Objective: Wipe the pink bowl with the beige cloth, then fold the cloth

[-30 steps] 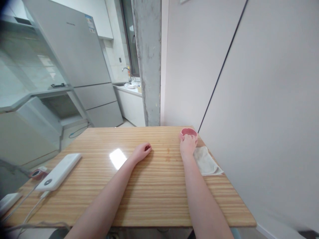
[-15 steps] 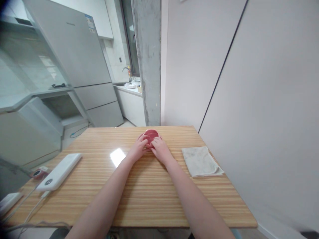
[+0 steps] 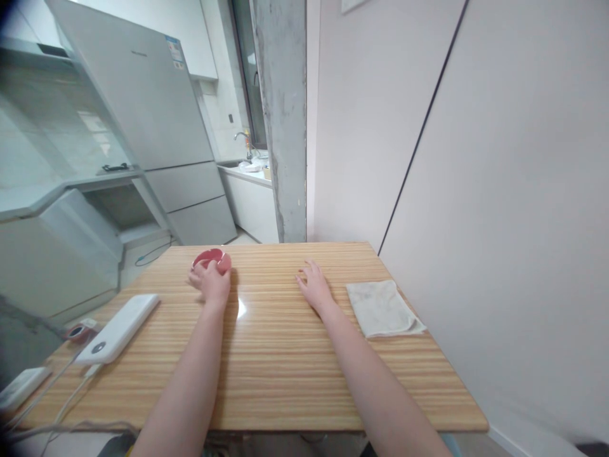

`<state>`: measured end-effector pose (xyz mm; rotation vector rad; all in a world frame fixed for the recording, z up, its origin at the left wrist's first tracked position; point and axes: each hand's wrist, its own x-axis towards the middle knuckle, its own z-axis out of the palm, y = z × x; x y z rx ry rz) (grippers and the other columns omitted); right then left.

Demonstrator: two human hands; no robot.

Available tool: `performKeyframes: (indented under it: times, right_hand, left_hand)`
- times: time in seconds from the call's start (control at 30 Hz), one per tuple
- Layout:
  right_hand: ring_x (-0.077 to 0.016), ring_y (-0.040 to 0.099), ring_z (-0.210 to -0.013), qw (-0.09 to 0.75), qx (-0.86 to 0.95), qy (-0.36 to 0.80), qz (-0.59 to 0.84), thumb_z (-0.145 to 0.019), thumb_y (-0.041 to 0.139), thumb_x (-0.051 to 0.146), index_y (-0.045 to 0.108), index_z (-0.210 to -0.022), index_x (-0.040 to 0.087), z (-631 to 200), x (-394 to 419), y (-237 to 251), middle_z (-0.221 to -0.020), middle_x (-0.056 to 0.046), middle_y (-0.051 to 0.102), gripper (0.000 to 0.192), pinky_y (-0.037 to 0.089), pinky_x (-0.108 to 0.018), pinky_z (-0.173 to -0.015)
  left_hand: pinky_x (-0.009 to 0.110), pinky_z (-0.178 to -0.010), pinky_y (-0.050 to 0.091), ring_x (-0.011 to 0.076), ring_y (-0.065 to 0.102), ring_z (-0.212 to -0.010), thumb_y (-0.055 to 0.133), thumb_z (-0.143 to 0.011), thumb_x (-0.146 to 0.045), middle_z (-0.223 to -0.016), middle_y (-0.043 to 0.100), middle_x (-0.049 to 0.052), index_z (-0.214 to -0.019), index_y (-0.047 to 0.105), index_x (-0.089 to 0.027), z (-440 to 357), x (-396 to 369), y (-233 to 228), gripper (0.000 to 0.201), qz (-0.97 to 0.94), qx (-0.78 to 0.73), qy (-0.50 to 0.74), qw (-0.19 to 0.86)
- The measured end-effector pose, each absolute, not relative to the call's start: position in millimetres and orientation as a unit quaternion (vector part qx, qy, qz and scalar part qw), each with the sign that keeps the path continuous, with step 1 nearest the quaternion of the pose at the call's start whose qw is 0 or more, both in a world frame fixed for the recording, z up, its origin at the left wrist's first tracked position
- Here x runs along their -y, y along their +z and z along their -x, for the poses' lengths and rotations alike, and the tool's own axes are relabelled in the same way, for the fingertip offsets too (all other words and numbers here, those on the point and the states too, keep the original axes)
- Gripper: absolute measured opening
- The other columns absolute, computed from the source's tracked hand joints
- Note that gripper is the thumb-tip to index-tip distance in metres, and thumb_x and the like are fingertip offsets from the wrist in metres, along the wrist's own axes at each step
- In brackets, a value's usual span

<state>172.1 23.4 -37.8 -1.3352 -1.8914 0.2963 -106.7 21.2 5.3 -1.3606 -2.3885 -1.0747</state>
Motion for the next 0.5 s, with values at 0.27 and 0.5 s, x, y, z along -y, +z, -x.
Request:
performKeyframes:
  times: [0.27, 0.5]
  right_hand:
    - [-0.0231, 0.044, -0.124, 0.367, 0.741, 0.106, 0.552, -0.086, 0.048, 0.025, 0.063, -0.097, 0.015, -177.7, -23.3, -33.7, -0.128, -0.015, 0.052, 0.021, 0.033, -0.041, -0.107]
    - [-0.0290, 0.053, -0.107, 0.283, 0.660, -0.001, 0.696, -0.077, 0.052, 0.014, 0.064, -0.094, 0.017, -211.2, -17.1, -7.0, -0.109, -0.017, 0.060, 0.021, 0.041, -0.044, -0.092]
  left_hand:
    - [0.069, -0.102, 0.016, 0.0410, 0.021, -0.133, 0.054, -0.079, -0.035, -0.131, 0.041, 0.018, -0.103, 0.063, -0.018, 114.8, -19.2, -1.6, 0.031, 0.406, 0.844, -0.331, 0.117]
    - [0.068, -0.104, 0.013, 0.0388, 0.019, -0.136, 0.055, -0.080, -0.032, -0.136, 0.039, 0.018, -0.103, 0.060, -0.017, 113.4, -16.6, -3.4, 0.027, 0.398, 0.844, -0.340, 0.115]
